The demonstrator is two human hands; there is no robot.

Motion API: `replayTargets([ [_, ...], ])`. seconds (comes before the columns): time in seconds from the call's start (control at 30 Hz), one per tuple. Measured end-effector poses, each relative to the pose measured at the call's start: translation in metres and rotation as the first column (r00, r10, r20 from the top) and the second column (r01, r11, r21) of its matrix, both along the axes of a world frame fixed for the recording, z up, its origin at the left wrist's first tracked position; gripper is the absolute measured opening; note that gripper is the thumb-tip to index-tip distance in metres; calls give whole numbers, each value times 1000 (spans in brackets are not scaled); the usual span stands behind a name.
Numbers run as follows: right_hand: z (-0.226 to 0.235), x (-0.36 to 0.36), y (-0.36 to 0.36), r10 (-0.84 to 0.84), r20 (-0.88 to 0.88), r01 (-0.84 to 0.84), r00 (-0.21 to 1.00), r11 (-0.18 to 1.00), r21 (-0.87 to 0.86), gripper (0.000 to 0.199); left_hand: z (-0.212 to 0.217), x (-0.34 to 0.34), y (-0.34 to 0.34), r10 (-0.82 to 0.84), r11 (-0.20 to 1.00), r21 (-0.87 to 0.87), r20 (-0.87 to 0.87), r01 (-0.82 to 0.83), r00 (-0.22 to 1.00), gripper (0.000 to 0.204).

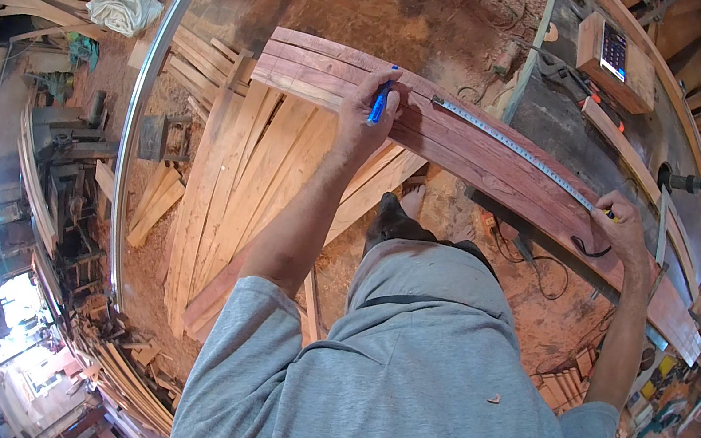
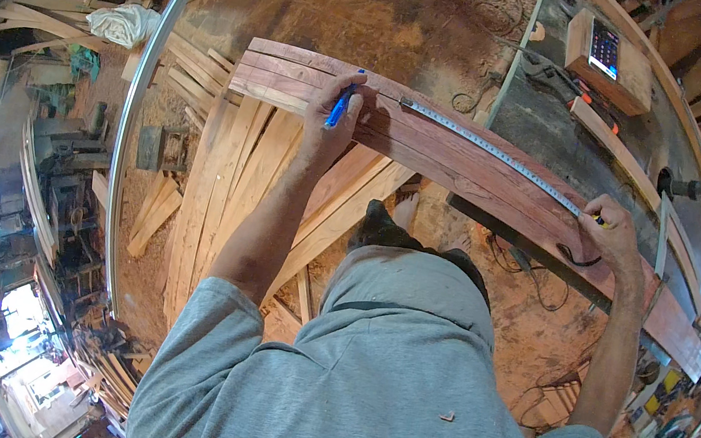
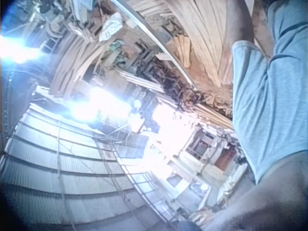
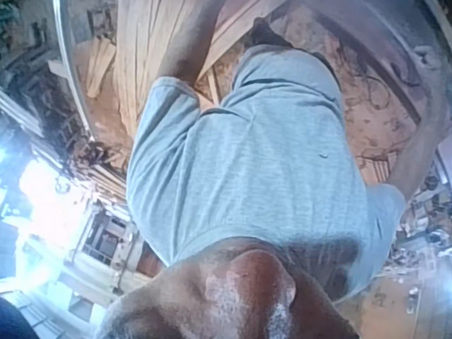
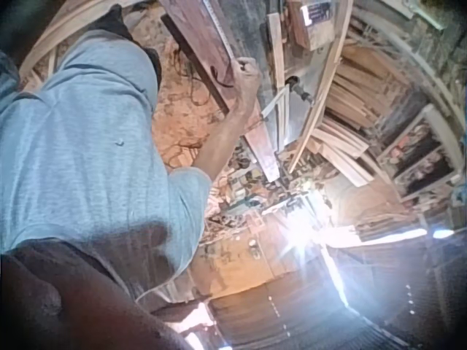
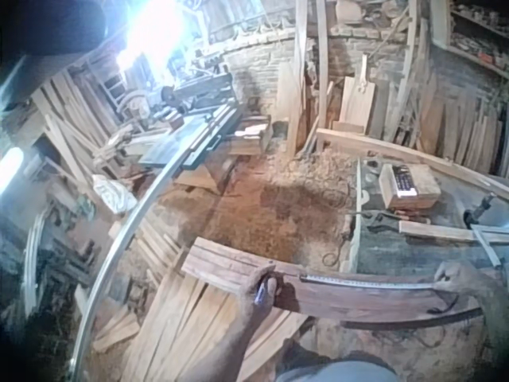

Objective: The person measures a long wooden plank using a tape measure and marks it with a pen. They then use a try square to draw perpendicular lines across the plank at the marked points. The person repeats this process along the length of the plank.

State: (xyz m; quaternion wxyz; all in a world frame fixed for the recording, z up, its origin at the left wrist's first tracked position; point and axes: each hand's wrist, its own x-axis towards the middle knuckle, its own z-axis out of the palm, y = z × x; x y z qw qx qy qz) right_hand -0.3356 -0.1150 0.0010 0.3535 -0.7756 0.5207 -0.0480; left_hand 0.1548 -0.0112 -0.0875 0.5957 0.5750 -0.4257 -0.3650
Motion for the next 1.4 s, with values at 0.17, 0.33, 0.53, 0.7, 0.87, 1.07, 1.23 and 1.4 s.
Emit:
replayTargets([
  [0.17, -1, -4, 0, 32, 2, -31, 1000, 999, -30, 14, 5, -1, -1, 27, 1000, -2, 83, -27, 996, 25],
  [0.33, -1, 1, -1, 18, 17, -18, 1000, 1000, -14, 13, 6, 2, -4, 61, 998, 21, -135, -59, 989, 23],
  [0.53, -3, -2, -3, 39, 24, -39, 999, 999, -20, 12, 2, 8, -4, 29, 999, 23, -133, -26, 991, 23],
  [0.7, -5, 33, 5, 7, 26, -5, 1000, 996, -86, 12, 18, -9, 5, 130, 988, -123, 347, -93, 929, 28],
  [0.87, -1, 67, 9, 15, 6, -14, 1000, 994, -107, 13, 21, -6, 20, 44, 987, -127, 807, 100, 589, 46],
  [1.07, 1, 86, 7, 56, -17, -58, 998, 989, -133, 14, 15, -3, 22, -44, 989, -19, 905, 144, 423, 45],
  [1.23, -3, 91, 3, 83, 12, -81, 996, 988, -129, 15, 16, -1, 20, -87, 988, 26, 906, 149, 415, 47],
  [1.4, -4, 91, 1, 78, 58, -73, 995, 993, -90, 15, 10, 3, 20, -72, 989, 5, 895, 151, 440, 47],
])
